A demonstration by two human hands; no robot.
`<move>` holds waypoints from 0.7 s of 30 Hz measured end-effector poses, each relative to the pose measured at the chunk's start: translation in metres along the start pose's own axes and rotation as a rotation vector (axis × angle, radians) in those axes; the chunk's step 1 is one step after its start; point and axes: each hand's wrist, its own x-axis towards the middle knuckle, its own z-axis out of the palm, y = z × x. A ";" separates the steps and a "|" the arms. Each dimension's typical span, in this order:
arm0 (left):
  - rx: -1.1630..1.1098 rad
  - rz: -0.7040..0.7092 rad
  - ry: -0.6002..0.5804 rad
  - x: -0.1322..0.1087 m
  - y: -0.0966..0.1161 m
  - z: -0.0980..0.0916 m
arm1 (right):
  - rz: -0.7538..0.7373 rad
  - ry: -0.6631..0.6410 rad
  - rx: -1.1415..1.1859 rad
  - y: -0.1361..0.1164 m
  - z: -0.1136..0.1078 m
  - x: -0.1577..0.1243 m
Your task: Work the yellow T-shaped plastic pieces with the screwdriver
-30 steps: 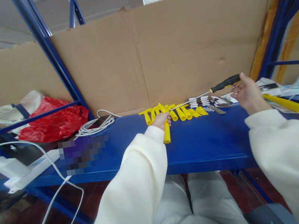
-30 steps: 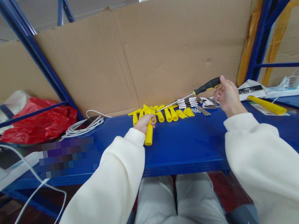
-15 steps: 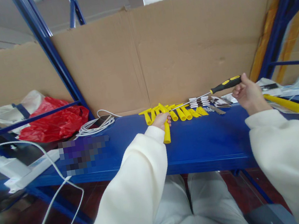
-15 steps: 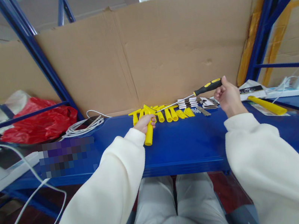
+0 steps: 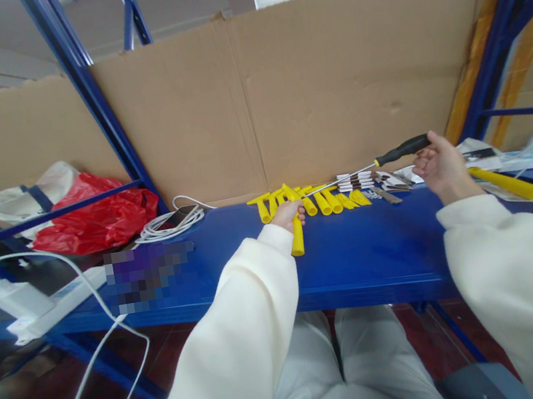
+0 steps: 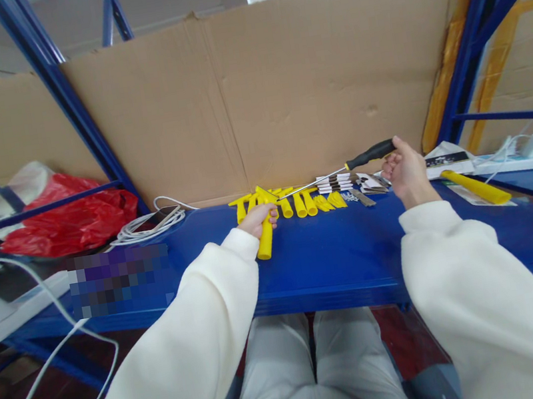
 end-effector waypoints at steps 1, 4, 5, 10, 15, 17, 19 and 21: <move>-0.001 0.002 -0.001 0.000 0.000 0.000 | 0.008 0.012 -0.009 0.000 0.000 0.000; 0.004 0.001 0.002 0.000 0.000 0.000 | 0.006 0.013 -0.003 -0.001 0.002 -0.003; 0.006 -0.002 0.004 0.000 0.000 0.000 | 0.002 0.020 -0.001 -0.001 0.003 -0.004; 0.008 0.001 0.002 0.000 0.000 0.000 | -0.007 0.035 -0.002 -0.002 0.006 -0.008; -0.001 0.009 0.008 0.000 0.000 0.000 | -0.040 0.030 0.007 -0.001 0.009 -0.010; 0.000 0.009 0.014 -0.001 0.000 0.000 | -0.051 -0.003 -0.002 0.000 0.007 -0.009; 0.004 0.007 0.019 -0.001 0.001 0.000 | -0.067 -0.027 -0.017 0.000 0.005 -0.008; 0.008 0.004 0.018 -0.001 0.001 0.000 | -0.076 -0.021 -0.028 0.001 0.004 -0.007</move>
